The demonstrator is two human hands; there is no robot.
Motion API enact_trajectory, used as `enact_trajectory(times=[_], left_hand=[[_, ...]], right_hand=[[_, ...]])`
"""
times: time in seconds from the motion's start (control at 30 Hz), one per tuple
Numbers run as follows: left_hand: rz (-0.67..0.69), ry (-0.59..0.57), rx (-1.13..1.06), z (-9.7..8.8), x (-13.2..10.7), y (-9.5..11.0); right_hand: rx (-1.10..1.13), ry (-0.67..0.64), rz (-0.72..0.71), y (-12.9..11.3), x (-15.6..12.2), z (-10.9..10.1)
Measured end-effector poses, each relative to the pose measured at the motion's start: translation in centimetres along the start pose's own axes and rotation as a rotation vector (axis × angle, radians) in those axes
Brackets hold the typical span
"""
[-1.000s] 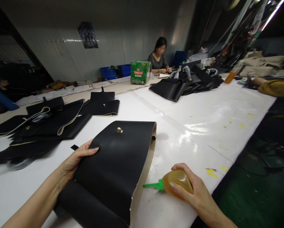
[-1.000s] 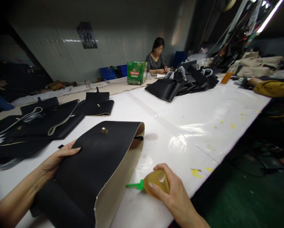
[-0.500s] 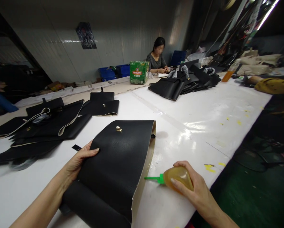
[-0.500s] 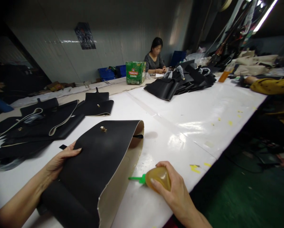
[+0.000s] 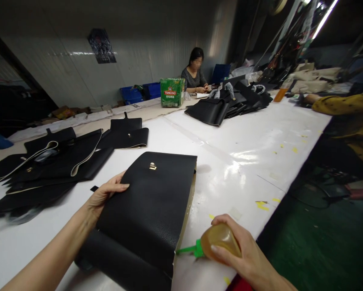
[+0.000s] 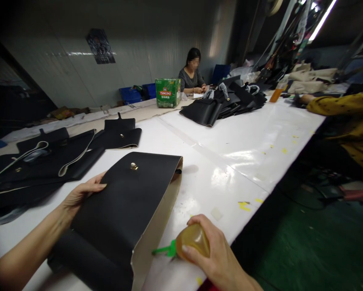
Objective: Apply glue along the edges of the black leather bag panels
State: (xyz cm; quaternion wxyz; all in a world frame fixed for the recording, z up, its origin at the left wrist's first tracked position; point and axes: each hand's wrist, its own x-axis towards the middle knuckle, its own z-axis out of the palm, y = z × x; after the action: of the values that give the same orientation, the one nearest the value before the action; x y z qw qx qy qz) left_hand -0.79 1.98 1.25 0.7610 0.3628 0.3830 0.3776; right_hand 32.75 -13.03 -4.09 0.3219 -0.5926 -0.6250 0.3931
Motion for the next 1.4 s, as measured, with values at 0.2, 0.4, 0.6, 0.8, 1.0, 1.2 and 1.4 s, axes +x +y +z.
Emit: enact_trajectory(times=[0.2, 0.4, 0.6, 0.8, 1.0, 1.2, 1.4], left_hand=[[-0.115, 0.244, 0.018, 0.9, 3.1, 1.1], [-0.038, 0.056, 0.033, 2.2, 5.5, 2.0], [0.020, -0.041, 0.131, 2.2, 6.0, 3.5], [-0.012, 0.077, 0.207, 3.7, 6.9, 4.3], [-0.044, 0.048, 0.245, 5.1, 5.9, 4.4], [0.018, 0.092, 0.204, 4.6, 3.1, 3.9], [0.065, 0.140, 0.175, 3.0, 1.3, 2.7]], right_hand=[[-0.017, 0.087, 0.035, -0.3, -0.4, 0.3], [-0.042, 0.135, 0.041, -0.3, -0.6, 0.6], [-0.022, 0.120, 0.012, -0.4, -0.5, 0.5], [-0.053, 0.236, 0.027, 0.2, 0.5, -0.3], [-0.004, 0.048, -0.020, -0.1, -0.5, 0.5], [-0.034, 0.124, 0.003, -0.2, -1.8, 1.1], [-0.010, -0.020, -0.052, -0.2, -2.6, 1.4]])
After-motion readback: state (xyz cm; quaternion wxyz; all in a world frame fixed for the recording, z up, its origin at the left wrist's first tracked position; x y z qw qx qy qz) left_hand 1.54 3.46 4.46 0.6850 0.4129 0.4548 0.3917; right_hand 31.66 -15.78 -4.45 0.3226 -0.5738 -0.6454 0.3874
